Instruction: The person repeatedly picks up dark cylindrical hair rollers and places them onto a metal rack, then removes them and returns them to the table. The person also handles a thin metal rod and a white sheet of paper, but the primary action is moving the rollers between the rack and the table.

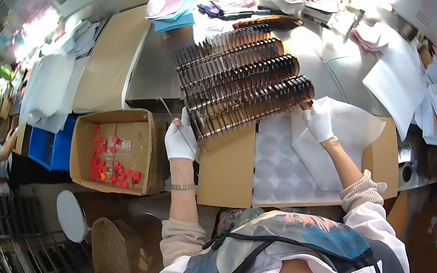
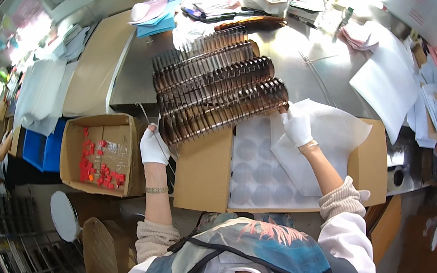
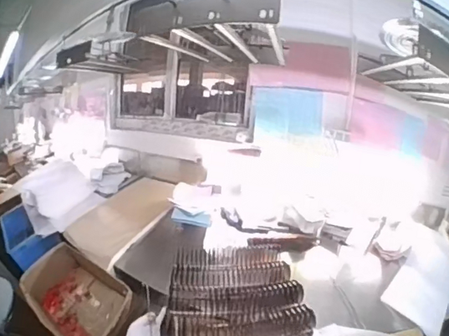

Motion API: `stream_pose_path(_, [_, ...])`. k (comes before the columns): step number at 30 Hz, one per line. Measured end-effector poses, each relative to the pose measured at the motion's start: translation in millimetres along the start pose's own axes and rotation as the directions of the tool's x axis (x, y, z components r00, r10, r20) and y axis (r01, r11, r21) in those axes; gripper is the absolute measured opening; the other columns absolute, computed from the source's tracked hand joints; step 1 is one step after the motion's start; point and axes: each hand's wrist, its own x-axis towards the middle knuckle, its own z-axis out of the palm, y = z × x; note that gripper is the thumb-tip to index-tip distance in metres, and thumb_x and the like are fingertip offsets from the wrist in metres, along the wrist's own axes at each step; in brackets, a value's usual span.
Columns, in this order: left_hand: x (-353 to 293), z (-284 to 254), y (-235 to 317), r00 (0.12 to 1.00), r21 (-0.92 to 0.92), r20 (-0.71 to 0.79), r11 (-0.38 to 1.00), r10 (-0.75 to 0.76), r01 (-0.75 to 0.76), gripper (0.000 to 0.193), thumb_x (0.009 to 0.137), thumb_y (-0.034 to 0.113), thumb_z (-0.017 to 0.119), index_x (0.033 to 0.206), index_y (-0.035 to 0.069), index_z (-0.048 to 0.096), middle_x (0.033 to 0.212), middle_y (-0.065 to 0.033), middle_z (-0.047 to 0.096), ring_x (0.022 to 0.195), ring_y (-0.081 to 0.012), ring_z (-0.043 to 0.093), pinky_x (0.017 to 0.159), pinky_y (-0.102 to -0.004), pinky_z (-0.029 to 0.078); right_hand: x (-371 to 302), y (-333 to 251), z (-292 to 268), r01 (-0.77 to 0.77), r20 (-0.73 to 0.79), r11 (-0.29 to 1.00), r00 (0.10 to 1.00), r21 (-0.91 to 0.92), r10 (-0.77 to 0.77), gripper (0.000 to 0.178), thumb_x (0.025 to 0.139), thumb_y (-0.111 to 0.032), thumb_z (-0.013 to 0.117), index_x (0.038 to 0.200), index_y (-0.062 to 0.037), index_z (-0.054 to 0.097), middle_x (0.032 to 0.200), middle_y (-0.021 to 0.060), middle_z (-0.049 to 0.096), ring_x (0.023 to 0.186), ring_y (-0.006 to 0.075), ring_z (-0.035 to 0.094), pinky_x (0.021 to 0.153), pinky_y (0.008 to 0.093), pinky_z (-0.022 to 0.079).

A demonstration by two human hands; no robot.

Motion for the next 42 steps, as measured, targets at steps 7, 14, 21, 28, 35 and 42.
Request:
stream_pose_path(7, [-2,17,21,0.993,-0.004,0.109,0.999,-0.033,0.034,0.019,0.097,0.016,0.047,0.079,0.015,0.054,0.101,-0.0086,0.067,0.101,-0.0318,0.061,0.091,-0.0548,0.049,43,-38,-37,0.000,-0.155,0.996,0.988,-0.088,-0.013,0.018,0.090,-0.025,0.060,0.089,-0.0079,0.066,0.063,0.0190,0.063,0.060,0.0392,0.063,0.058,0.0495,0.050])
stream_pose_path(14, [-27,20,89,0.968,0.098,-0.114,0.972,0.225,-0.214,0.020,0.102,0.030,0.047,0.102,0.014,0.060,0.102,-0.0029,0.068,0.070,-0.0157,0.056,0.060,-0.0314,0.044,49,-34,-40,-0.012,-0.123,0.984,0.992,-0.179,-0.011,0.022,0.093,-0.027,0.057,0.085,-0.0073,0.063,0.064,0.0205,0.063,0.061,0.0414,0.063,0.058,0.0498,0.050])
stream_pose_path(21, [-26,-51,120,0.897,0.126,-0.196,0.917,0.397,-0.379,0.025,0.103,0.029,0.046,0.107,0.008,0.059,0.071,0.0002,0.056,0.048,-0.0077,0.042,0.041,-0.0232,0.033,37,-24,-32,-0.002,-0.071,0.988,0.997,-0.155,-0.009,0.020,0.092,-0.025,0.057,0.094,-0.0074,0.066,0.065,0.0210,0.063,0.060,0.0410,0.062,0.057,0.0494,0.049])
stream_pose_path(28, [-20,-77,77,0.804,0.074,-0.337,0.865,0.490,-0.497,0.017,0.101,0.021,0.042,0.092,0.011,0.053,0.072,-0.0047,0.056,0.053,-0.0121,0.047,0.044,-0.0236,0.036,39,-26,-33,0.010,-0.080,0.990,0.997,-0.143,-0.022,0.025,0.093,-0.025,0.057,0.086,-0.0028,0.064,0.065,0.0234,0.061,0.061,0.0431,0.061,0.056,0.0501,0.048])
stream_pose_path(35, [-9,-70,76,0.756,0.024,-0.390,0.826,0.526,-0.563,0.012,0.099,0.016,0.040,0.091,0.015,0.050,0.073,-0.0053,0.056,0.053,-0.0142,0.047,0.045,-0.0255,0.036,43,-32,-40,0.045,-0.103,0.993,0.993,-0.111,-0.056,0.029,0.094,-0.024,0.058,0.078,-0.0001,0.060,0.063,0.0244,0.060,0.059,0.0440,0.059,0.054,0.0501,0.046])
stream_pose_path(42, [4,-79,64,0.856,-0.039,-0.277,0.885,0.436,-0.464,0.016,0.103,0.022,0.040,0.093,0.014,0.049,0.077,-0.0076,0.058,0.054,-0.0166,0.050,0.044,-0.0284,0.039,44,-36,-43,0.027,-0.096,0.996,0.995,-0.089,-0.036,0.028,0.094,-0.023,0.059,0.077,-0.0008,0.059,0.061,0.0238,0.059,0.058,0.0436,0.059,0.054,0.0496,0.046])
